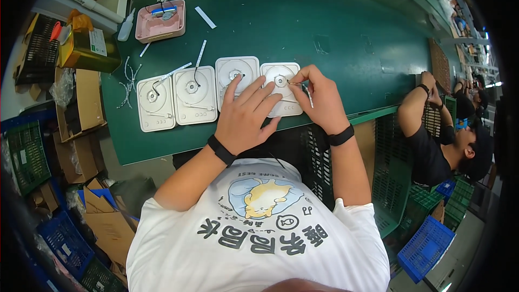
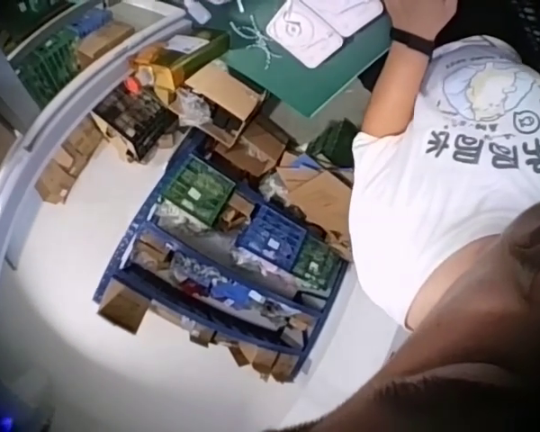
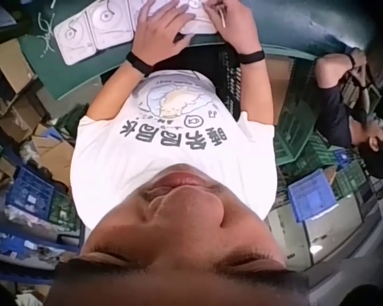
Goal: The person takes a white plastic component from a crate and places it on the table. They then pick up a white strip and press it into a circular groove on the component, repeating this process for several others before placing them into a container.
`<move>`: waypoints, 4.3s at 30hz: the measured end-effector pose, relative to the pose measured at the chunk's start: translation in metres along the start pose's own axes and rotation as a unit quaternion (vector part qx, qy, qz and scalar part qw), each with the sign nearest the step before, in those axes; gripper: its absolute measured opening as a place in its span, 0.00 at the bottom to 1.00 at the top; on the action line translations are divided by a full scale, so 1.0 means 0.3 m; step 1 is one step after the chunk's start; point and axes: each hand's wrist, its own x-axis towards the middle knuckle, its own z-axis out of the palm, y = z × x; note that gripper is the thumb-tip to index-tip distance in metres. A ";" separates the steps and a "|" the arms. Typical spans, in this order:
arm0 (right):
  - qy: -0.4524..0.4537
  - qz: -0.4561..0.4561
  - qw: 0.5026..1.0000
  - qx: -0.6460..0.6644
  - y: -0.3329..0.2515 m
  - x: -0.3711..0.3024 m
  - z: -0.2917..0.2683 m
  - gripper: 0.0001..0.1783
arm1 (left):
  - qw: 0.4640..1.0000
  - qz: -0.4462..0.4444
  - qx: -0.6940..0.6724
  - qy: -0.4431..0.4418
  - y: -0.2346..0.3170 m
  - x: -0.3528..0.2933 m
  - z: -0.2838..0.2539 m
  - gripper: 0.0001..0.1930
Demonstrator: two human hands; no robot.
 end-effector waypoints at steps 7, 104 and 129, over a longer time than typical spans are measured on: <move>0.024 -0.056 0.994 -0.088 0.024 -0.003 0.029 0.09 | 1.000 0.000 0.003 0.002 -0.003 -0.002 0.001 0.23; 0.030 -0.111 0.974 -0.197 -0.029 -0.023 0.081 0.25 | 0.996 -0.058 -0.048 -0.056 -0.076 0.157 -0.079 0.08; 0.041 0.036 0.998 -0.044 0.015 0.010 0.043 0.08 | 0.989 0.048 -0.052 -0.128 -0.095 0.112 -0.099 0.44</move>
